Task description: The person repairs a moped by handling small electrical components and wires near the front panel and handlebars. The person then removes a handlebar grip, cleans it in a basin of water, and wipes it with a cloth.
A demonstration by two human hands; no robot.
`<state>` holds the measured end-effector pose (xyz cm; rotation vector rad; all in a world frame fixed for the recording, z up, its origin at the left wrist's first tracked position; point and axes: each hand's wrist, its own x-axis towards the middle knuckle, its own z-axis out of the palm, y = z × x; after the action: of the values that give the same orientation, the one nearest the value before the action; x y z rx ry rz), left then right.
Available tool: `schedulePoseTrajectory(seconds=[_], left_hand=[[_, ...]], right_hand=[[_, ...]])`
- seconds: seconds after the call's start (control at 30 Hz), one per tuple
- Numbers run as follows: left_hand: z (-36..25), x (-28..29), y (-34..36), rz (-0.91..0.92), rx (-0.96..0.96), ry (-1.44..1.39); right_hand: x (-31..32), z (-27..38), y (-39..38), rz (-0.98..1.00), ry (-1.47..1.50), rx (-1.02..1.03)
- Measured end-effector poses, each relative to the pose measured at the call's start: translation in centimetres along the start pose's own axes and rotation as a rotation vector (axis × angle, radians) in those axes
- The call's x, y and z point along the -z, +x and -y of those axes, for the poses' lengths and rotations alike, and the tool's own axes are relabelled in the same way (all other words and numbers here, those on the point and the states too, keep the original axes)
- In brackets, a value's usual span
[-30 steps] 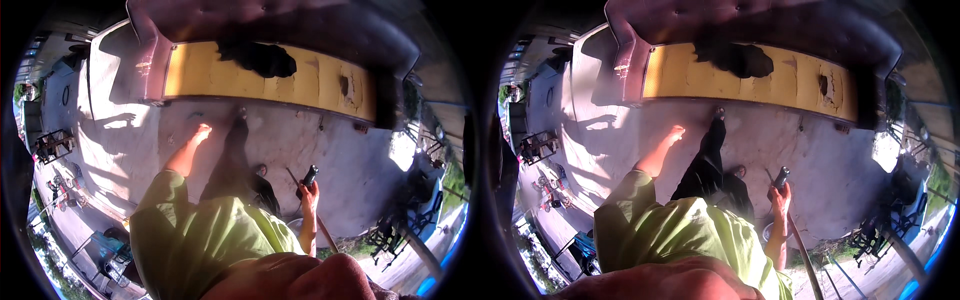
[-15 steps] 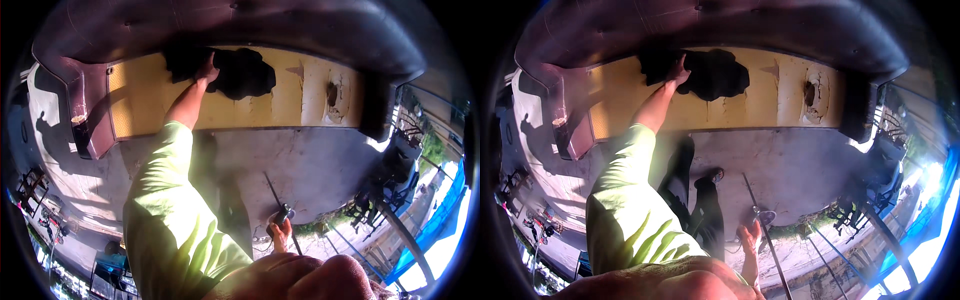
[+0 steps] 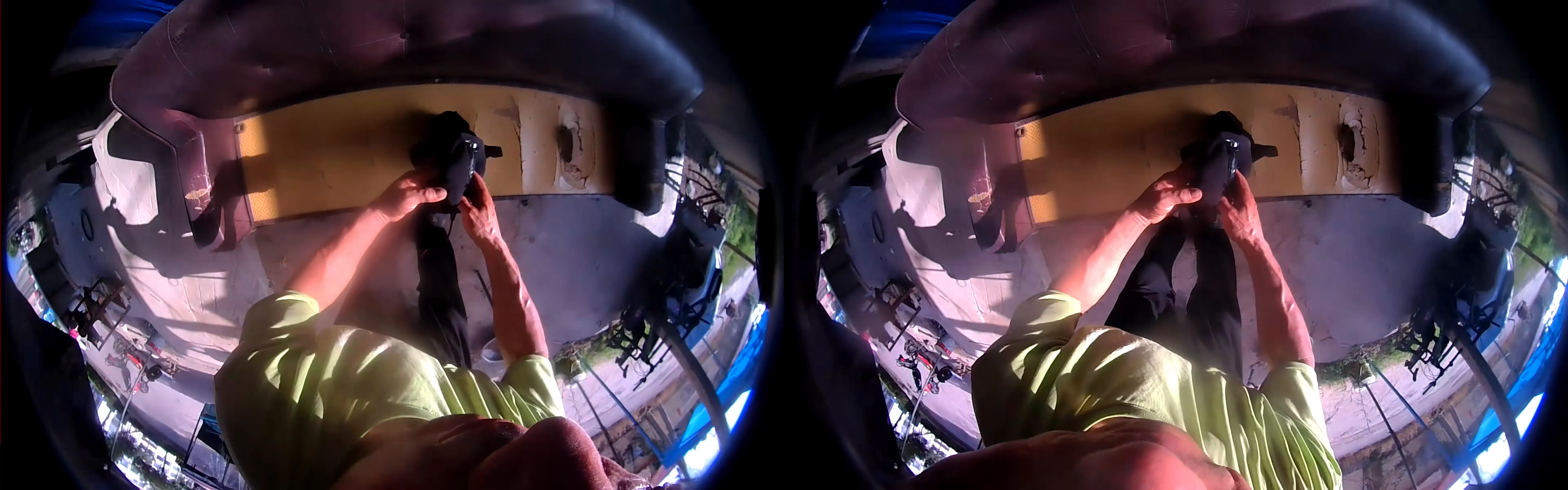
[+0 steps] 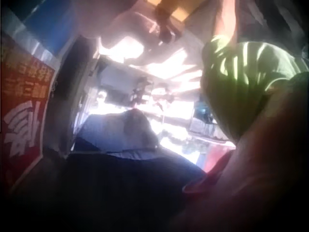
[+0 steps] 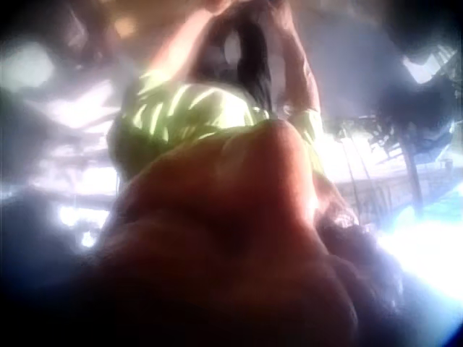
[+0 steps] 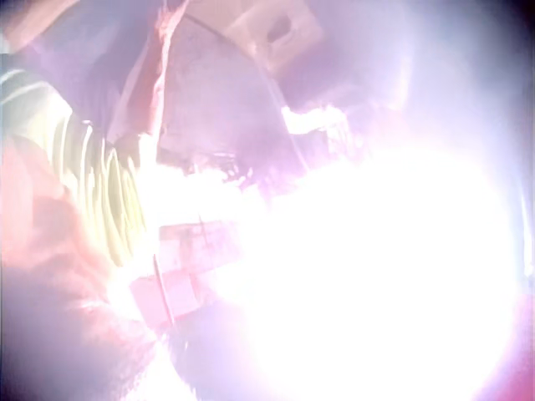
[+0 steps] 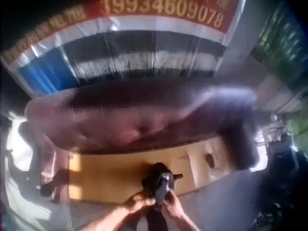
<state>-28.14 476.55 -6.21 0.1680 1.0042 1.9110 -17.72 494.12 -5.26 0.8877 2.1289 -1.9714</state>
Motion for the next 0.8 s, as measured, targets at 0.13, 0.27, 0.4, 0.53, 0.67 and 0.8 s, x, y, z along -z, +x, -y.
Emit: schedulePoseTrajectory(seconds=[0.13,0.27,0.4,0.53,0.67,0.8], left_hand=[[-1.5,-2.1,0.2,-0.298,-0.150,0.178],[-2.5,-3.7,0.9,-0.544,-0.541,0.281],[-6.9,-3.6,-1.6,-0.358,-0.411,0.108],[-10.3,-7.2,-3.3,-0.216,-0.181,-0.129],[-10.4,-10.8,-4.0,-0.360,-0.244,-0.112],[-7.4,-12.1,-2.4,-0.713,-0.320,0.078]], right_hand=[[-3.2,7.7,0.2,0.072,-0.520,0.392],[-1.8,6.7,1.2,0.115,-0.929,0.870],[0.0,16.0,-3.1,0.513,-0.199,0.122],[2.6,13.8,-3.8,0.851,0.736,-0.249],[3.8,14.8,-4.6,0.889,0.665,-0.280],[3.1,14.7,-4.8,0.591,-0.330,0.254]])
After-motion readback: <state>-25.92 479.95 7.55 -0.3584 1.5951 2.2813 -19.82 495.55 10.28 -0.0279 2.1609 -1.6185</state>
